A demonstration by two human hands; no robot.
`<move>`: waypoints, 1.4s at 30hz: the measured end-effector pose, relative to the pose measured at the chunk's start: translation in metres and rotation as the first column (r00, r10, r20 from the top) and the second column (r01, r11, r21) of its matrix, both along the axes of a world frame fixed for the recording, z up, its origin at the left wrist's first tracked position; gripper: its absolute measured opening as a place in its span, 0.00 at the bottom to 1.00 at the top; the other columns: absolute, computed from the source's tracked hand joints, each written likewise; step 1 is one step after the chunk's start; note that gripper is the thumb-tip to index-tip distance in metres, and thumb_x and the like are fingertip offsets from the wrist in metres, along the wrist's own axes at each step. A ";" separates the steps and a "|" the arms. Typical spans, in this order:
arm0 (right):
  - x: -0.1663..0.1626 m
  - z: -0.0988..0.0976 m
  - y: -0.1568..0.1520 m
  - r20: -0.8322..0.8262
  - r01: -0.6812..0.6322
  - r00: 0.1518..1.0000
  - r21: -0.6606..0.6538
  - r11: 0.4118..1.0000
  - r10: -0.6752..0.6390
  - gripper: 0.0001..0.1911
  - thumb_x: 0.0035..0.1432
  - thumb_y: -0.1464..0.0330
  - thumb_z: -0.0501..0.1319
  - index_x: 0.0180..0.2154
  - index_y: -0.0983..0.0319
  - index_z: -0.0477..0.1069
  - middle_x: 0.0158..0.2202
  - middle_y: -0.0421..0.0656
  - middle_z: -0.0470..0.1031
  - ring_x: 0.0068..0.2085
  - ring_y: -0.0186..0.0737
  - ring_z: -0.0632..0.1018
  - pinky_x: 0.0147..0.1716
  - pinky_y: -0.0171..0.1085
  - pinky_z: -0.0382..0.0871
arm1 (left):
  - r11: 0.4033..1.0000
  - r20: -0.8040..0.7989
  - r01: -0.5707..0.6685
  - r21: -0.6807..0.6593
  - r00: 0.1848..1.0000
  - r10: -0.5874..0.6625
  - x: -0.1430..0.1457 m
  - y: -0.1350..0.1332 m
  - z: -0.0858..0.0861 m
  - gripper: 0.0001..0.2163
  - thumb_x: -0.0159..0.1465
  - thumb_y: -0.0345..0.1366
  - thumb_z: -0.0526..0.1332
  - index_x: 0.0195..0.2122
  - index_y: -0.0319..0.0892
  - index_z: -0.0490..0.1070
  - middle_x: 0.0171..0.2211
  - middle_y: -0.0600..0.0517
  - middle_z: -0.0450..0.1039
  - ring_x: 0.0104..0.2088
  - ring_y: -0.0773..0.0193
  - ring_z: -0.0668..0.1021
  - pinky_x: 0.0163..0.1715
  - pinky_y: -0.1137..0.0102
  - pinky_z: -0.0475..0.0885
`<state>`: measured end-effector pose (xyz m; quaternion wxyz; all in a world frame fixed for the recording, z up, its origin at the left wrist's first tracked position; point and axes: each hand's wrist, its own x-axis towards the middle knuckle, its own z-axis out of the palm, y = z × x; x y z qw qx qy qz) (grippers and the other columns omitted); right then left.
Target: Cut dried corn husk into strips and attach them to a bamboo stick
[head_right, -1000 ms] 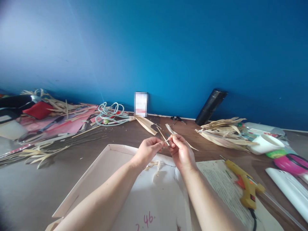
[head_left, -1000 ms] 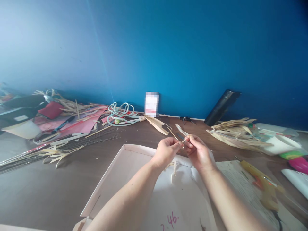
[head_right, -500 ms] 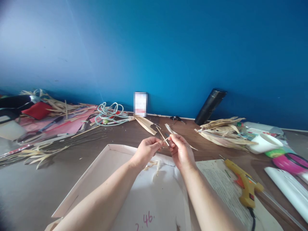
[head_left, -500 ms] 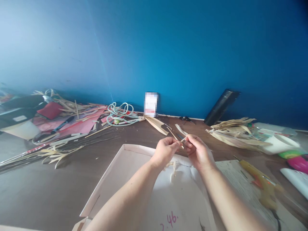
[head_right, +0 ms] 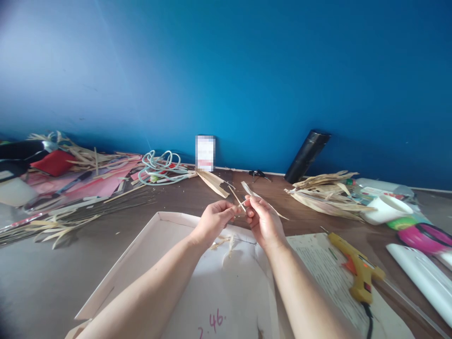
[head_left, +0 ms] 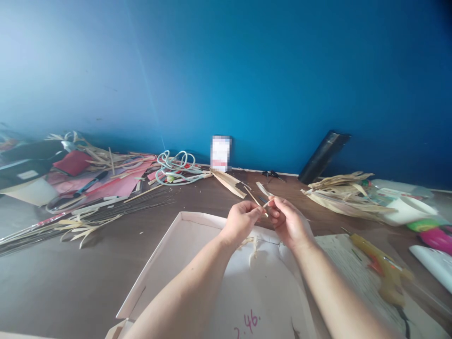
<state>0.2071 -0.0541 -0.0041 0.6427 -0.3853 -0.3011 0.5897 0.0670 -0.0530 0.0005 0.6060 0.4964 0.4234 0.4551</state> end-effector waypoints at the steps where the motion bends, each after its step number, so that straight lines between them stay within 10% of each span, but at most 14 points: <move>1: 0.000 0.000 0.000 -0.001 -0.002 1.000 -0.001 1.000 0.002 0.06 0.48 0.67 0.68 0.31 0.60 0.76 0.29 0.38 0.70 0.23 0.25 0.64 0.16 0.26 0.58 | 1.000 0.005 0.001 0.000 1.000 -0.001 0.000 0.000 0.000 0.09 0.54 0.39 0.59 0.26 0.38 0.69 0.20 0.56 0.64 0.19 0.75 0.60 0.20 0.76 0.53; 30: -0.005 0.005 -0.002 0.076 0.036 0.996 0.004 0.999 -0.037 0.07 0.45 0.67 0.69 0.29 0.61 0.75 0.26 0.38 0.67 0.22 0.27 0.63 0.15 0.27 0.58 | 0.997 -0.072 -0.032 0.072 0.997 0.037 0.001 0.001 -0.004 0.10 0.53 0.41 0.59 0.23 0.39 0.66 0.18 0.57 0.59 0.21 0.72 0.60 0.22 0.75 0.55; 42: 0.000 -0.008 -0.001 0.467 0.116 0.874 0.066 0.991 -0.133 0.13 0.48 0.57 0.65 0.30 0.59 0.73 0.23 0.38 0.68 0.21 0.31 0.65 0.15 0.30 0.59 | 0.986 -0.274 -0.029 0.162 0.959 0.073 -0.002 -0.005 0.003 0.09 0.54 0.39 0.57 0.21 0.40 0.63 0.18 0.58 0.58 0.21 0.72 0.60 0.21 0.76 0.54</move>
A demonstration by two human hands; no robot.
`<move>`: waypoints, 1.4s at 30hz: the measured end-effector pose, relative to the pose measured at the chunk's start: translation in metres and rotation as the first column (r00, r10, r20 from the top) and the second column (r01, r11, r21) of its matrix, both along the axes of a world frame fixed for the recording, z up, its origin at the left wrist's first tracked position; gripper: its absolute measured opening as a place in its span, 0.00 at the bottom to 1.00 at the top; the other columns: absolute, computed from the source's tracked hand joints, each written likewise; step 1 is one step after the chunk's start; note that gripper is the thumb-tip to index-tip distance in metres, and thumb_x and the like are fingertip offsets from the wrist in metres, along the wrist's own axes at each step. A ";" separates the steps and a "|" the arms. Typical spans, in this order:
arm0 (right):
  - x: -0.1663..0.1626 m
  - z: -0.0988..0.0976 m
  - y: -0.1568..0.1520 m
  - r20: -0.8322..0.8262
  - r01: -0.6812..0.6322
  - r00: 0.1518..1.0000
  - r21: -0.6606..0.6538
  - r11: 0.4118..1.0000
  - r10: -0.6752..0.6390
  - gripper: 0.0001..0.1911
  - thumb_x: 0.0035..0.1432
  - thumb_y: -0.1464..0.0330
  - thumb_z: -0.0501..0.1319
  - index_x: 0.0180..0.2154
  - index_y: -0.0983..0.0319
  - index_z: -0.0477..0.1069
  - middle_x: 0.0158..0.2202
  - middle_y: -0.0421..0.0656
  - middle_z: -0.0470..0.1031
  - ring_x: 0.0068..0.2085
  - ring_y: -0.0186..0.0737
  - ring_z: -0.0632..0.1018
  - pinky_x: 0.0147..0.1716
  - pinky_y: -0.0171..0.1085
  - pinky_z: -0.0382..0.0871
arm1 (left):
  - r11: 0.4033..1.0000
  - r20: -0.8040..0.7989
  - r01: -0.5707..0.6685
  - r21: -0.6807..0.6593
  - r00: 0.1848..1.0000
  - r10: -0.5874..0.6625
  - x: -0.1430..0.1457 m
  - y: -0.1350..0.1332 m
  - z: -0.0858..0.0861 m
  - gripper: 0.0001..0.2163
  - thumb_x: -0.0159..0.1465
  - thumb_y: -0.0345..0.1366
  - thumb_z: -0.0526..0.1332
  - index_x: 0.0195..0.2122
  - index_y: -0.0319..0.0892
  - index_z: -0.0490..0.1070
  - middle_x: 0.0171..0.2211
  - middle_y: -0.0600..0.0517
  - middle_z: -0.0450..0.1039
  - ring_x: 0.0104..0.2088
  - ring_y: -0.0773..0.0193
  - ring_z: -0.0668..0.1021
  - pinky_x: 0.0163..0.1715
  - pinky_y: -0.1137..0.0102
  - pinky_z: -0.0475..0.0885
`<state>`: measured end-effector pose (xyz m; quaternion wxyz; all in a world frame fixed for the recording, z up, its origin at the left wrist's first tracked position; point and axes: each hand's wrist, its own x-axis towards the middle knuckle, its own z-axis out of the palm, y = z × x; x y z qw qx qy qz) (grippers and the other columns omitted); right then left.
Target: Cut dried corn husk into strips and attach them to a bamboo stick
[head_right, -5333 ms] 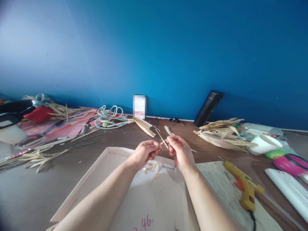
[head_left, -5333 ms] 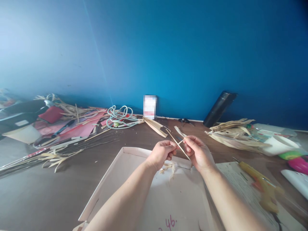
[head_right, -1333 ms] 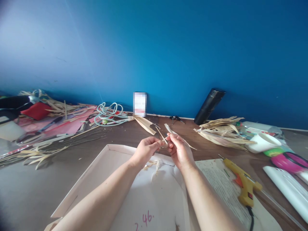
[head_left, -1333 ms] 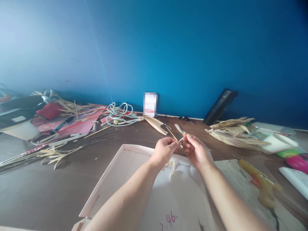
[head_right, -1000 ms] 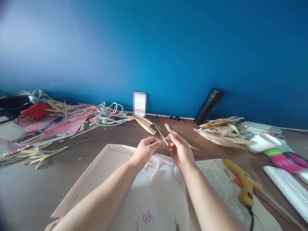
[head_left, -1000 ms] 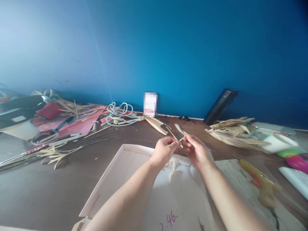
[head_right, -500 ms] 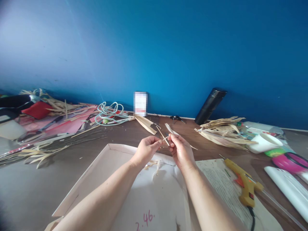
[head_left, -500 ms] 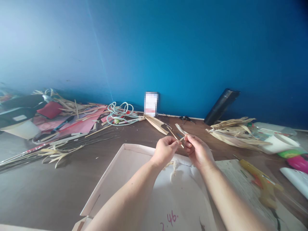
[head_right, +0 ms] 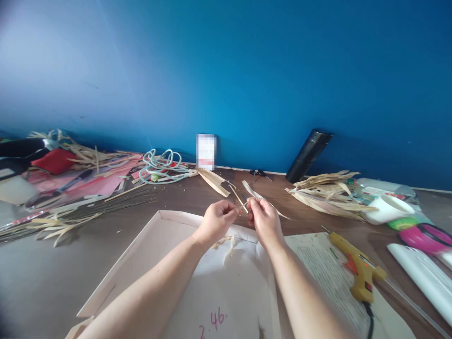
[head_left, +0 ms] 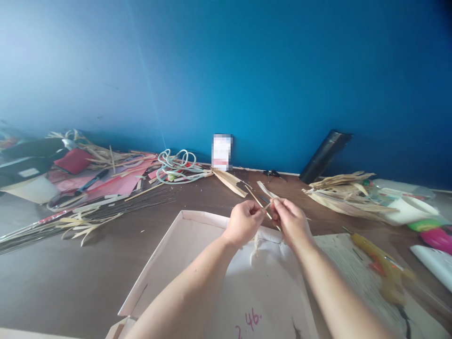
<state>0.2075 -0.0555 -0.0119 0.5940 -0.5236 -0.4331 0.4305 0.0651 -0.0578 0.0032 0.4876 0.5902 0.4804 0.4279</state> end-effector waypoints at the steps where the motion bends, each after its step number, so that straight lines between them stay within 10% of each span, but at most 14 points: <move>1: 0.001 -0.001 0.000 0.050 0.007 0.999 0.006 1.000 -0.007 0.14 0.48 0.56 0.65 0.30 0.59 0.73 0.22 0.38 0.68 0.20 0.31 0.65 0.15 0.31 0.60 | 1.000 -0.010 0.000 0.004 1.000 0.000 0.000 0.000 0.000 0.09 0.54 0.39 0.57 0.20 0.40 0.63 0.18 0.58 0.58 0.21 0.72 0.60 0.20 0.76 0.54; 13: 0.001 0.001 -0.001 0.303 0.057 0.951 0.013 0.998 -0.058 0.15 0.51 0.54 0.61 0.32 0.58 0.74 0.26 0.41 0.74 0.18 0.34 0.68 0.15 0.34 0.62 | 0.998 -0.073 -0.013 0.056 0.997 0.018 0.000 0.000 -0.001 0.07 0.53 0.34 0.55 0.20 0.40 0.63 0.18 0.57 0.61 0.21 0.72 0.61 0.21 0.75 0.54; 27: 0.008 0.004 0.004 -0.145 0.032 0.988 -0.107 0.994 -0.048 0.16 0.46 0.55 0.66 0.34 0.58 0.77 0.32 0.41 0.76 0.21 0.31 0.67 0.17 0.32 0.63 | 0.999 -0.013 -0.022 0.035 1.000 0.023 -0.001 0.001 -0.002 0.10 0.56 0.41 0.56 0.23 0.40 0.65 0.19 0.57 0.62 0.22 0.71 0.62 0.22 0.75 0.57; 42: 0.006 0.006 0.001 -0.218 -0.118 0.972 -0.100 0.988 0.094 0.11 0.46 0.59 0.67 0.31 0.58 0.76 0.29 0.37 0.69 0.23 0.29 0.64 0.18 0.30 0.59 | 1.000 0.012 -0.008 0.012 1.000 0.007 0.000 0.001 -0.001 0.11 0.55 0.42 0.57 0.23 0.40 0.65 0.19 0.57 0.62 0.22 0.71 0.62 0.22 0.75 0.56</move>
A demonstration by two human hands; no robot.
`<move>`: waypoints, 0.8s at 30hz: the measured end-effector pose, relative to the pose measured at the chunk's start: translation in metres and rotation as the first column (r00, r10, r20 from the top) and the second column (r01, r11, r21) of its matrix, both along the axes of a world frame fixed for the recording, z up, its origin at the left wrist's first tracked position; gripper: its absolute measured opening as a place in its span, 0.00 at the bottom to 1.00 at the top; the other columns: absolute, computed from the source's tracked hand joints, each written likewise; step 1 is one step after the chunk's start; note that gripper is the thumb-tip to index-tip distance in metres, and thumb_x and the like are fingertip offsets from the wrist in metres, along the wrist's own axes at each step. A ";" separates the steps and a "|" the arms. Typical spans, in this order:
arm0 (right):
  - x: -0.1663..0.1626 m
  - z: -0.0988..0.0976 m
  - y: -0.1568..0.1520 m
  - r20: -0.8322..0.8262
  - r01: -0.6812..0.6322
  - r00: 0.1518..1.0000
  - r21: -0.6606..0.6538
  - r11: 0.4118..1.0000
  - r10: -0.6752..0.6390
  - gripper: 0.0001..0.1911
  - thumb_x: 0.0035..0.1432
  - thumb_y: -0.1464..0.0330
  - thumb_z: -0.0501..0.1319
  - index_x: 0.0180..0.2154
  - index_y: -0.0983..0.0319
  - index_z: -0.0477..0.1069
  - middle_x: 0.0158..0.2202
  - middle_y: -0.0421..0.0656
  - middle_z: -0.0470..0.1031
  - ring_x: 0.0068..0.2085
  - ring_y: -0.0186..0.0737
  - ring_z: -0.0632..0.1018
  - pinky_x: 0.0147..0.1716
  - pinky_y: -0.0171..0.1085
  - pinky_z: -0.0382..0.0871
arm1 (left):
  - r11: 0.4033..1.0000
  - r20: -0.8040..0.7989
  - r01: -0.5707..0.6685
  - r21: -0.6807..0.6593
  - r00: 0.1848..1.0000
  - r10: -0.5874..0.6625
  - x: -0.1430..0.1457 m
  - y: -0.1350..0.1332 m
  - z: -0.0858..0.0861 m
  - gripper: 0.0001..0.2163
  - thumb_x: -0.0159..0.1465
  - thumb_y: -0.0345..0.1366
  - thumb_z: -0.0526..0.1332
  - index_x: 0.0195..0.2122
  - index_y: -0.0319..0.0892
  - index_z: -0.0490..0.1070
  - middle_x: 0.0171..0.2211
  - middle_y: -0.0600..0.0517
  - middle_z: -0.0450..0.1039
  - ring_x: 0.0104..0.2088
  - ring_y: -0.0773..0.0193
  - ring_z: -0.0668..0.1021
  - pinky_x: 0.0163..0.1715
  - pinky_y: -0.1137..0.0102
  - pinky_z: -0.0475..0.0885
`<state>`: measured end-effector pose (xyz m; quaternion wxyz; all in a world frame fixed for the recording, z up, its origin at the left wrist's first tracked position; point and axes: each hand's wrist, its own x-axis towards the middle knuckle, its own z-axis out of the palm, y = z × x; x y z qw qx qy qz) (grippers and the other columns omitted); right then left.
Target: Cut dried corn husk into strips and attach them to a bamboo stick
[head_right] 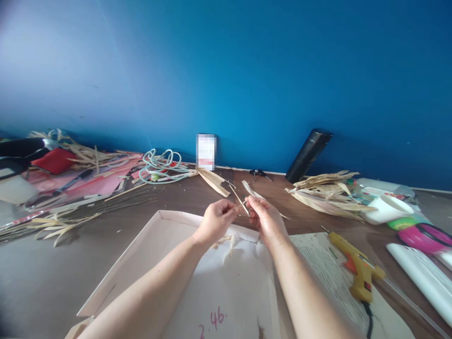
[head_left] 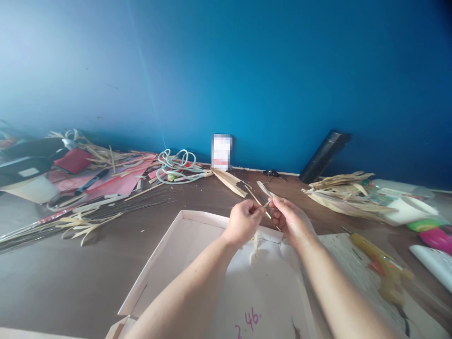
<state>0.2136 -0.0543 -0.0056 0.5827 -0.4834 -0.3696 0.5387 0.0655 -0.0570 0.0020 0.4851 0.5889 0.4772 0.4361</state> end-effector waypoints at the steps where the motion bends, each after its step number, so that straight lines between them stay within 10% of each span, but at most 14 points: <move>1: 0.000 0.000 0.000 0.000 0.001 1.000 0.001 1.000 -0.001 0.11 0.46 0.60 0.67 0.31 0.58 0.76 0.29 0.37 0.69 0.23 0.29 0.64 0.18 0.30 0.59 | 1.000 -0.004 0.004 0.005 1.000 -0.004 0.000 0.000 0.000 0.11 0.55 0.42 0.57 0.23 0.40 0.65 0.19 0.57 0.62 0.22 0.71 0.62 0.22 0.75 0.56; 24: -0.005 0.004 -0.001 0.089 0.155 0.984 0.004 0.988 -0.154 0.12 0.40 0.60 0.70 0.25 0.61 0.75 0.21 0.37 0.68 0.22 0.30 0.64 0.18 0.32 0.57 | 0.999 -0.083 0.037 0.030 0.996 -0.034 -0.001 -0.003 0.003 0.09 0.55 0.38 0.56 0.22 0.40 0.64 0.19 0.58 0.62 0.22 0.72 0.62 0.21 0.76 0.56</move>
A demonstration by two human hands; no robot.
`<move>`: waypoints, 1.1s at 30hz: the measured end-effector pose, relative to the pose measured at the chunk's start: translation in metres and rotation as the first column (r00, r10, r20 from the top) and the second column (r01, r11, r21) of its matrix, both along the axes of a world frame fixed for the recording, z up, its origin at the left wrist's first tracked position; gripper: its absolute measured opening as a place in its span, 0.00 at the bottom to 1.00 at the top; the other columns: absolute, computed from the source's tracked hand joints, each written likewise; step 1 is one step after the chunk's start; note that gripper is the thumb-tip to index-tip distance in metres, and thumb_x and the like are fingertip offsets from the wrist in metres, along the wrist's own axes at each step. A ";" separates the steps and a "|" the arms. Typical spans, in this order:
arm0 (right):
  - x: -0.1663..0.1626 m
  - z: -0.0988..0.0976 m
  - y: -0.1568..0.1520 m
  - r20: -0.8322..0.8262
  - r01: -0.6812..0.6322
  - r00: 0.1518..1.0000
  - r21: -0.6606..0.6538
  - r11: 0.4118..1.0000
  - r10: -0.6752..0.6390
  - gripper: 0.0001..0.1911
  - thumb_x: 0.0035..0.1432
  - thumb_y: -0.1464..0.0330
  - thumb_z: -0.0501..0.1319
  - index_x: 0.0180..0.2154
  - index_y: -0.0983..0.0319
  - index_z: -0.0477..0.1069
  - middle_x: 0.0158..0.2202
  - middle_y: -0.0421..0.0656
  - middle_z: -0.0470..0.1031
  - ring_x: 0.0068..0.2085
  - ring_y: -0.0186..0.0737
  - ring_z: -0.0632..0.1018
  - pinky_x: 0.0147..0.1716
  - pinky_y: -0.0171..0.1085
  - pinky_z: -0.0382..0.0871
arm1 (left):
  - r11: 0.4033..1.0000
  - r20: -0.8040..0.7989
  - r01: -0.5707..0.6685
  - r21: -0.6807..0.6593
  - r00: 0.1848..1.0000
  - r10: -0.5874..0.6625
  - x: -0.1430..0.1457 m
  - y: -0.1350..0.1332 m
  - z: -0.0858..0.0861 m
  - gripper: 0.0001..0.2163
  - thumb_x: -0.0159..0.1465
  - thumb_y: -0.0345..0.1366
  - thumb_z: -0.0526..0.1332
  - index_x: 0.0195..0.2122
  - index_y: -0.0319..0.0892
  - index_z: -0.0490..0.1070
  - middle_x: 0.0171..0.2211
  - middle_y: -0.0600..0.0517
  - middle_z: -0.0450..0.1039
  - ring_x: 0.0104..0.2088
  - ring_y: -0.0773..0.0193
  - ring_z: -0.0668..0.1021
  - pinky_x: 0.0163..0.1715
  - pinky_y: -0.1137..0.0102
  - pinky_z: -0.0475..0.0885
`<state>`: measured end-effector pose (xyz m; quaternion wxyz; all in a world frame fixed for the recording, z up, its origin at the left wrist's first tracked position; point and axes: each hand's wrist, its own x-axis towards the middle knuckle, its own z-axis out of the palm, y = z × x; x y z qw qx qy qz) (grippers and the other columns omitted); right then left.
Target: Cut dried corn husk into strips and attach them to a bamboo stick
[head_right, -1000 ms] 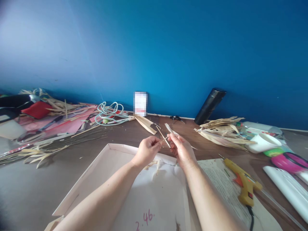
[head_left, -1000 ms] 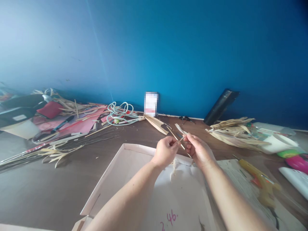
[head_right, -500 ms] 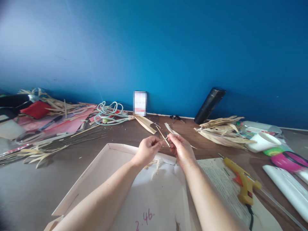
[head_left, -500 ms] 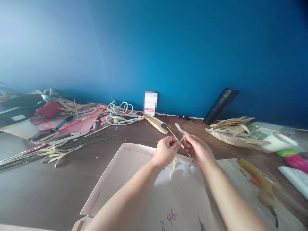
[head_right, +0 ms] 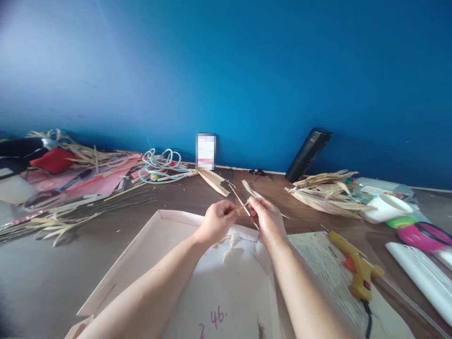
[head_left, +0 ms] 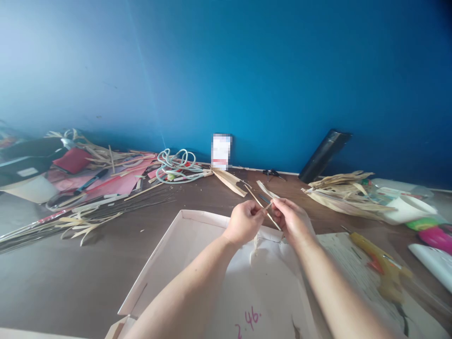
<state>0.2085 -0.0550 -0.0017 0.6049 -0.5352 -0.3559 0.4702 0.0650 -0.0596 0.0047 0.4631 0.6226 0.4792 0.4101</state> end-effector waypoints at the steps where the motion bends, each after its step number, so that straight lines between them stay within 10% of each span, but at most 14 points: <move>1: 0.000 0.000 0.000 0.000 0.006 1.000 0.002 1.000 -0.006 0.12 0.40 0.60 0.70 0.24 0.61 0.75 0.21 0.37 0.68 0.22 0.30 0.64 0.18 0.31 0.57 | 1.000 -0.001 -0.002 0.002 1.000 0.002 0.000 0.000 0.000 0.09 0.55 0.38 0.56 0.22 0.40 0.64 0.19 0.58 0.62 0.22 0.72 0.62 0.21 0.76 0.56; 25: 0.004 0.000 -0.002 0.118 -0.067 0.991 0.080 0.995 0.058 0.12 0.47 0.57 0.66 0.29 0.59 0.74 0.29 0.38 0.73 0.20 0.26 0.60 0.15 0.30 0.47 | 1.000 0.032 0.001 -0.002 0.999 -0.001 0.000 0.000 -0.002 0.10 0.56 0.40 0.56 0.22 0.40 0.64 0.19 0.57 0.61 0.22 0.72 0.62 0.22 0.76 0.56; 33: 0.003 0.003 -0.002 0.041 -0.105 0.994 0.035 0.994 0.103 0.13 0.47 0.57 0.66 0.28 0.61 0.71 0.17 0.35 0.63 0.17 0.26 0.56 0.14 0.30 0.44 | 1.000 0.028 0.007 -0.003 1.000 -0.007 0.000 0.001 -0.001 0.10 0.56 0.40 0.56 0.22 0.40 0.64 0.19 0.57 0.62 0.23 0.72 0.62 0.23 0.76 0.56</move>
